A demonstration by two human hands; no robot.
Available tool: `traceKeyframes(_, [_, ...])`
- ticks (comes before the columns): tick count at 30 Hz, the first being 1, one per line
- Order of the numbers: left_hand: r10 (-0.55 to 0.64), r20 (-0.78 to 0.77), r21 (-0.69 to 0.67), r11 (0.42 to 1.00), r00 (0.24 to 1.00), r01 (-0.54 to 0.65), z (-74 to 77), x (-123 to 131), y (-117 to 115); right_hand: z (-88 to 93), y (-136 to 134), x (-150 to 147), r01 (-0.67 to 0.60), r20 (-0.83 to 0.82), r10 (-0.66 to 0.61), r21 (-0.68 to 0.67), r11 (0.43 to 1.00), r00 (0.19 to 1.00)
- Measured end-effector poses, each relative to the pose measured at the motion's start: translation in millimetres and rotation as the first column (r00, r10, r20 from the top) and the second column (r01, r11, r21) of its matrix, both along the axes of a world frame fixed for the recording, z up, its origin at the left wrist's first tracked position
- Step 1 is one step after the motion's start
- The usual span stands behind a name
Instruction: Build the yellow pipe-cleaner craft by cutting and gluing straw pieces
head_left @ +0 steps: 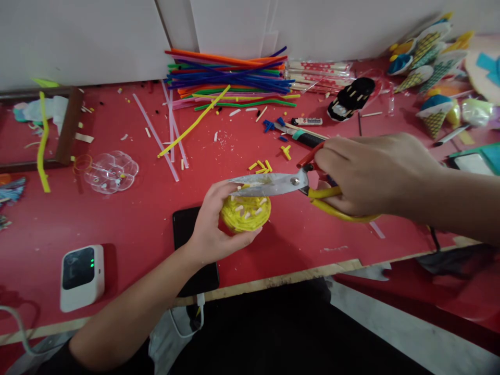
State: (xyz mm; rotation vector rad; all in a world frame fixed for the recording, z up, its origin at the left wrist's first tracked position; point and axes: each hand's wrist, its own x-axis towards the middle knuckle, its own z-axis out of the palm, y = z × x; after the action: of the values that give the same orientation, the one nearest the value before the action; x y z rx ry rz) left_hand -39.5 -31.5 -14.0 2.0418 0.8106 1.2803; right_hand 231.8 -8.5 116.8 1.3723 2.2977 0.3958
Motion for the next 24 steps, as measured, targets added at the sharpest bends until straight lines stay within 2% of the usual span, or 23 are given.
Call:
traceKeyframes(4, [-0.023,-0.010,-0.003,1.000,1.000,0.022,0.2,-1.4,-0.1,2.0,1.9,0.5,-0.007,-0.004,0.007,0.011,1.000,1.000])
traceKeyframes(14, [-0.160,0.081,-0.042,0.986,0.984,0.163,-2.4,-5.0,-2.8,-3.0,5.4,12.3,-0.160,-0.095,0.165,0.059,0.985,0.982])
traceKeyframes(21, [-0.215,0.099,-0.067,0.973,0.972,0.222,-1.8,-5.4,-3.1,-1.7,3.6,10.0,-0.178,-0.079,0.180,0.041,0.983,0.980])
traceKeyframes(24, [-0.211,0.104,-0.081,0.972,0.972,0.220,-3.9,-6.1,-4.4,0.0,3.3,8.4,-0.141,-0.085,0.140,0.000,0.990,0.986])
